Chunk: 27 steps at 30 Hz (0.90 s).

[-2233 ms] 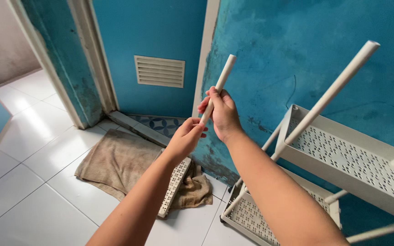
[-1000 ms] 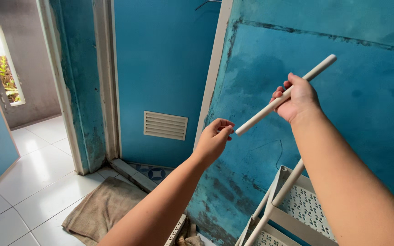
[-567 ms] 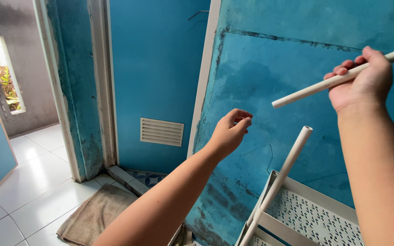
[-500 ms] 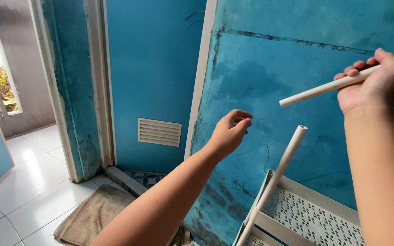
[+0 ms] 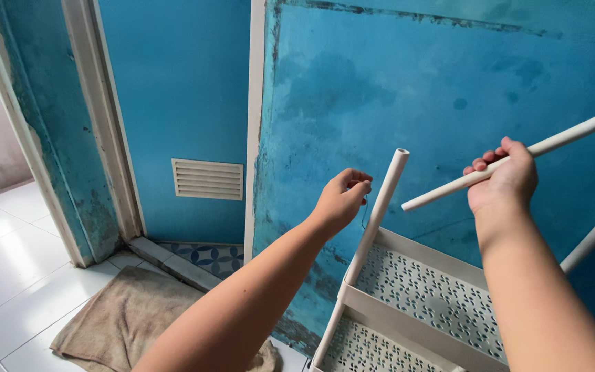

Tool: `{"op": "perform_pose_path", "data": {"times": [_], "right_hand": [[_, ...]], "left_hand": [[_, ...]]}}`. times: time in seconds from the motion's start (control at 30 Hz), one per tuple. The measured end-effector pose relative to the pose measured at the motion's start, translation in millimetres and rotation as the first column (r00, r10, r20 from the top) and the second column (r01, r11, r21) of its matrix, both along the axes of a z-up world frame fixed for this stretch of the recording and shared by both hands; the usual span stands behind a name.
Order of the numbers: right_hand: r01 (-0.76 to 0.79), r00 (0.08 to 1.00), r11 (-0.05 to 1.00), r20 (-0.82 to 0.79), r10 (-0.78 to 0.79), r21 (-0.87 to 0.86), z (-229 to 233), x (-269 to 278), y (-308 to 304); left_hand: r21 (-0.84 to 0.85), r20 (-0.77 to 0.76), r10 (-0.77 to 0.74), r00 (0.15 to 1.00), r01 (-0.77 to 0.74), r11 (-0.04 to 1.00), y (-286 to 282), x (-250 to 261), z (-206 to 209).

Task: The person assembles a three-tier plastic shelving unit by inserting white vertical poles into the corner sockets of perforated trays and then placing the trays onto the frame. The person repeats this process for each tier until the unit is fully assembled.

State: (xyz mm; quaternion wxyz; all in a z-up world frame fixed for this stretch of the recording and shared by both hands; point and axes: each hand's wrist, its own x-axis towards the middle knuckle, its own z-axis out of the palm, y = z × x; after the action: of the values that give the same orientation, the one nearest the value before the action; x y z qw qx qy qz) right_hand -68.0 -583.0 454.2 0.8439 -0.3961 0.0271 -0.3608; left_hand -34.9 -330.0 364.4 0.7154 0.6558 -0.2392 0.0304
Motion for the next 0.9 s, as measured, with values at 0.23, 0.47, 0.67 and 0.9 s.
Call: {"op": "perform_pose_path", "data": {"times": [0.23,0.47,0.67,0.9], "right_hand": [[0.030,0.999,0.991,-0.025,-0.034,-0.131,-62.6,29.0,-11.0],[-0.011,0.999,0.973,0.038,0.020,-0.229,-91.8,56.2,-1.5],[-0.102,0.990,0.965,0.073,0.123,-0.242,-102.6,68.1,20.0],[-0.161,0.980,0.928,0.055,0.190,-0.336,-108.6,78.2,39.2]], "left_hand": [[0.100,-0.090,0.097,0.991,-0.088,0.991,-17.5,15.7,-40.3],[0.408,-0.251,0.284,0.925,-0.165,0.898,-39.2,25.1,-80.9],[0.375,-0.524,0.181,0.832,0.034,0.926,-71.0,60.2,-135.5],[0.112,-0.623,-0.098,0.776,0.212,0.971,-96.4,93.0,-189.6]]}}
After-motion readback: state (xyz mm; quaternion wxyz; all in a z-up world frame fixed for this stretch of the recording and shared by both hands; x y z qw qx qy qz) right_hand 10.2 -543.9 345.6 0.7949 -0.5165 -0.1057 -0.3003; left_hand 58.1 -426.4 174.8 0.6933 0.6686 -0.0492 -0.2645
